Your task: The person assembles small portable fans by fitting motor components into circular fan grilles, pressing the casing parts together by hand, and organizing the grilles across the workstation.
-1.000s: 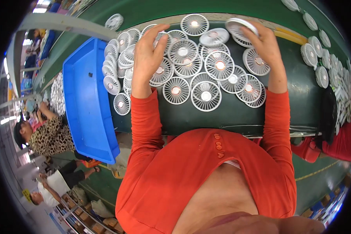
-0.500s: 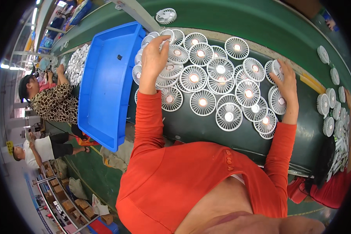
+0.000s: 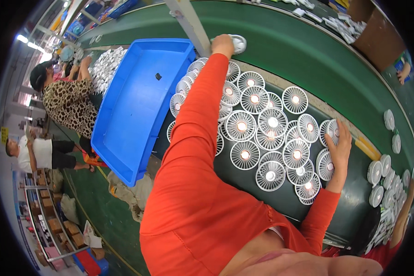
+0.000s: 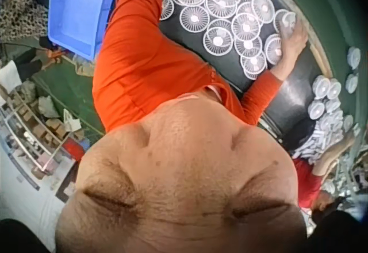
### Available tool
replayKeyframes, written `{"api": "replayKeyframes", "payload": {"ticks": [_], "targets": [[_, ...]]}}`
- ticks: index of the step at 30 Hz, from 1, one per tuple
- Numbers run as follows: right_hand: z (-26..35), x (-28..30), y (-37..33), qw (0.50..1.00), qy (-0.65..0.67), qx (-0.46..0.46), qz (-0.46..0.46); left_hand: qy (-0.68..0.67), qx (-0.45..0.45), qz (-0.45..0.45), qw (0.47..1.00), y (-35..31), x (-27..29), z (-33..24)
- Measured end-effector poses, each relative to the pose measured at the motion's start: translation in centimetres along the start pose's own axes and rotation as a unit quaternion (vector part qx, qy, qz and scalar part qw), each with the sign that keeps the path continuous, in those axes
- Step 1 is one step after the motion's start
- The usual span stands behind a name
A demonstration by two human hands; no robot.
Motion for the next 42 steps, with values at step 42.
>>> {"api": "replayKeyframes", "payload": {"ticks": [42], "targets": [[16.9,-3.9,-0.3,0.793,0.608,-0.014,0.046,-0.644,-0.247,-0.181,0.701,-30.9,5.8,-14.1]]}}
Point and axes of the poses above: each hand's wrist, its own y-axis towards the middle knuckle, its own x-axis out of the back of the hand, z = x × y, the point moved 7 cm from there along y, towards the middle knuckle, and after that the axes turned 1 degree about x, right-handed, at the moved point
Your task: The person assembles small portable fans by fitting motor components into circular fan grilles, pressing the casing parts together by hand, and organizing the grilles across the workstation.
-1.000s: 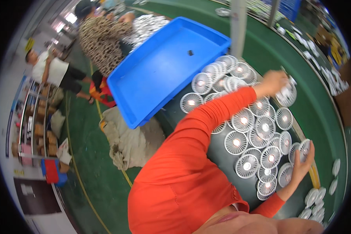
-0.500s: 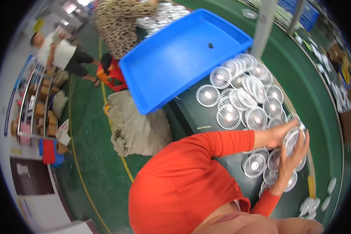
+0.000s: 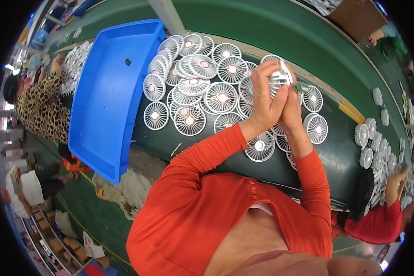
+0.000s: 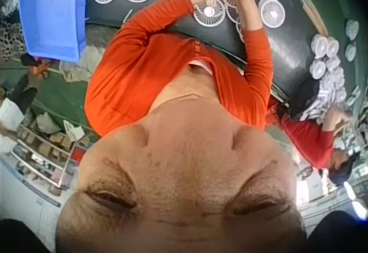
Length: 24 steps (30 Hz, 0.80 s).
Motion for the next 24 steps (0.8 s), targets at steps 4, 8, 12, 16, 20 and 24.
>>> {"api": "replayKeyframes", "payload": {"ticks": [4,8,12,16,20,24], "targets": [[-1.2,1.1,1.9,0.999,0.016,-0.034,-0.010,0.032,0.012,0.029,0.999,1.5,-0.3,0.8],[0.6,4.1,5.5,0.979,-0.196,0.051,-0.016,0.156,0.026,0.105,0.982,3.4,0.0,2.4],[-0.2,16.8,8.0,0.915,-0.374,0.052,-0.140,0.116,0.091,0.118,0.982,5.8,3.4,4.3],[1.6,20.8,4.6,0.674,-0.700,0.095,-0.219,0.186,0.134,0.110,0.967,8.0,9.1,8.2],[2.3,15.8,1.6,0.759,-0.638,0.110,-0.072,0.315,0.038,0.139,0.938,12.5,10.8,10.1],[-0.1,13.9,-1.1,0.791,-0.611,-0.013,0.040,0.393,0.000,0.173,0.903,18.1,11.0,16.3]]}}
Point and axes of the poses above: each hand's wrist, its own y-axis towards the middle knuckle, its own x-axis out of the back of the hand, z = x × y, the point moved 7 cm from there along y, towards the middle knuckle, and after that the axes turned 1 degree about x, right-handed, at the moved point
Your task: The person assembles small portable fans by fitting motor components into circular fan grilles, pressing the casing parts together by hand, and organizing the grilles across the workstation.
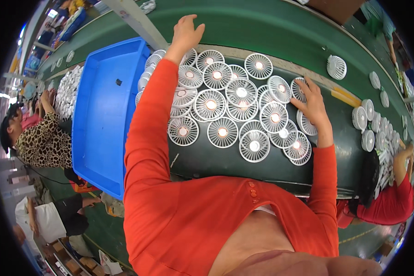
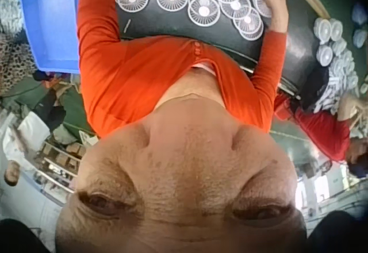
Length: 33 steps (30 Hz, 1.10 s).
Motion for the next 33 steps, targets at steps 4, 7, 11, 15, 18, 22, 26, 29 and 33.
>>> {"api": "replayKeyframes", "payload": {"ticks": [4,7,11,15,18,22,26,29,33], "targets": [[-0.2,0.4,0.0,0.999,0.029,-0.030,-0.015,0.153,0.115,0.109,0.975,4.7,-1.6,6.6],[-0.4,0.3,0.4,0.999,0.010,-0.047,-0.018,0.193,0.188,0.123,0.955,6.1,-2.6,9.6],[0.0,0.3,0.7,0.999,0.001,-0.039,-0.030,0.289,0.226,0.103,0.925,8.3,-2.4,14.5],[0.1,0.7,0.5,0.999,-0.001,-0.031,-0.032,0.243,0.309,0.097,0.914,10.3,-3.8,16.9],[0.7,0.4,0.7,0.999,0.007,-0.047,-0.022,0.255,0.341,0.063,0.902,10.9,-3.0,19.2],[0.6,0.6,0.5,0.997,0.001,-0.071,-0.006,0.340,0.323,0.105,0.877,12.8,-3.9,20.8],[0.7,0.6,0.9,0.996,0.016,-0.084,-0.010,0.361,0.290,0.127,0.877,13.9,-4.3,21.7],[0.6,0.6,1.0,0.997,0.016,-0.078,-0.017,0.357,0.196,0.082,0.910,14.2,-4.5,19.5],[0.0,0.8,0.8,0.996,0.004,-0.087,-0.024,0.127,0.236,0.012,0.963,13.6,-5.4,16.0]]}}
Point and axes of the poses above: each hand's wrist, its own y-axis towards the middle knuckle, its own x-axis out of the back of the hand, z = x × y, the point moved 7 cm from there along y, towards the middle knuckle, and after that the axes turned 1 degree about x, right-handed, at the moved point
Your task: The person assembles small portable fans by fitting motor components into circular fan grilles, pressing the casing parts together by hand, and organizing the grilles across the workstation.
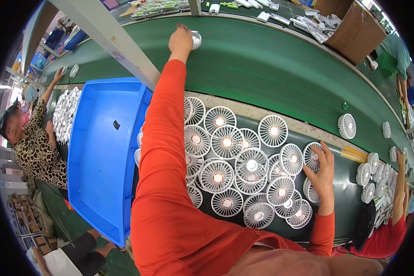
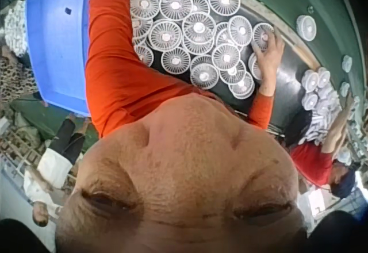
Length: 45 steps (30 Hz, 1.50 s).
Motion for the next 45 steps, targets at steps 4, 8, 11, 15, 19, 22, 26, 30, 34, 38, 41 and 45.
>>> {"api": "replayKeyframes", "payload": {"ticks": [4,8,11,15,19,22,26,30,34,38,41,45], "targets": [[0.1,0.0,0.0,1.000,0.009,0.022,-0.013,0.060,0.034,-0.025,0.997,-2.5,0.7,0.9],[0.8,-0.3,0.0,0.998,0.010,0.050,-0.026,0.042,0.038,0.074,0.996,-4.1,-0.5,2.1],[-1.0,0.1,-0.3,0.997,0.060,0.028,-0.044,-0.024,0.020,0.153,0.988,-7.5,-1.4,-3.5],[-1.4,1.4,0.7,0.967,0.243,0.003,-0.075,-0.411,0.073,0.229,0.879,-14.8,-0.7,-10.1],[5.4,4.5,1.5,0.958,0.254,0.058,-0.122,-0.571,0.037,0.417,0.706,-24.9,0.9,-17.7],[10.3,5.8,1.4,0.956,0.128,0.182,-0.192,-0.639,0.060,0.423,0.640,-31.2,2.3,-19.4],[11.1,4.9,0.7,0.960,0.104,0.195,-0.171,-0.664,0.071,0.427,0.610,-37.1,4.7,-20.4],[12.2,3.3,-0.2,0.949,0.171,0.230,-0.133,-0.648,0.089,0.395,0.645,-39.3,4.0,-19.0],[13.6,2.8,-1.2,0.934,0.112,0.305,-0.149,-0.733,0.197,0.362,0.541,-40.8,4.7,-18.9],[13.2,0.8,-1.6,0.923,0.210,0.285,-0.150,-0.795,0.132,0.242,0.541,-40.9,5.7,-19.3],[13.4,-0.4,-0.8,0.872,0.459,0.165,-0.054,-0.627,-0.083,0.077,0.771,-41.0,9.9,-19.9],[14.6,-1.0,0.0,0.828,0.540,0.148,-0.033,-0.547,-0.189,-0.019,0.815,-40.5,9.9,-18.7]]}}
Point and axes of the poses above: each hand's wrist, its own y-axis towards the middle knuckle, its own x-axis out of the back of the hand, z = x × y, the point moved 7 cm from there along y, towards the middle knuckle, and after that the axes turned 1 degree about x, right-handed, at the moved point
